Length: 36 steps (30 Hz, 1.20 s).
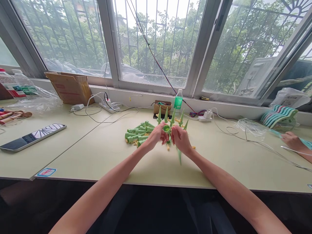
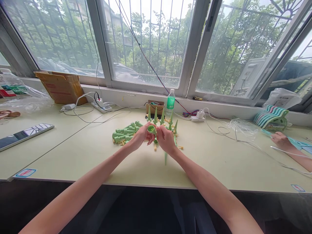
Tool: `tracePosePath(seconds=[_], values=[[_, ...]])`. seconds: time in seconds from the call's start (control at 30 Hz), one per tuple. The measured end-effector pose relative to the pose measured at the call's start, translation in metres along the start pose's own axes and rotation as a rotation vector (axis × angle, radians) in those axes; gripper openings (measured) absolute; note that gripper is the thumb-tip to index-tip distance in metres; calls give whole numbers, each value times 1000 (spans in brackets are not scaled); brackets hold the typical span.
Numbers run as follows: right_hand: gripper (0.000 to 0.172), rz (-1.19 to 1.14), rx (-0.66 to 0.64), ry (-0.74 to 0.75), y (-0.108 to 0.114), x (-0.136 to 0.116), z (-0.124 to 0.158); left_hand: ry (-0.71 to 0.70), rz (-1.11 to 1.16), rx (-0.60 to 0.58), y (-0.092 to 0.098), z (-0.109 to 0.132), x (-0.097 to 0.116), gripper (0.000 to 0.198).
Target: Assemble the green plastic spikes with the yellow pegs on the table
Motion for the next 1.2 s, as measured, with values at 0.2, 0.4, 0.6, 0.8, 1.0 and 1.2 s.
tracePosePath(seconds=[0.2, 0.4, 0.6, 0.8, 1.0, 1.2], values=[[44, -58, -2, -37, -3, 7, -1, -52, -72, 1, -1, 4, 6, 45], [43, -99, -36, -55, -7, 9, -1, -99, -143, 21, 1, 6, 10, 37], [41, -105, -37, -39, -7, 6, -2, -98, -165, 49, 2, 6, 12, 35], [40, -88, -55, -45, -9, 6, -1, -105, -182, 97, 8, 3, 11, 36], [38, -77, -70, -56, -11, 6, 1, -142, -257, 143, 14, 2, 12, 34], [37, -75, -83, -64, -13, 7, 1, -140, -265, 136, 15, 1, 11, 35]])
Point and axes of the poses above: each hand's wrist, its own z-axis away from the middle knuckle, its own y-axis out of the back of the hand, x = y × z, the point moved 10 cm from there along -z, towards the middle knuckle, and after that the axes turned 5 degrees about y, right-handed, at the moved point
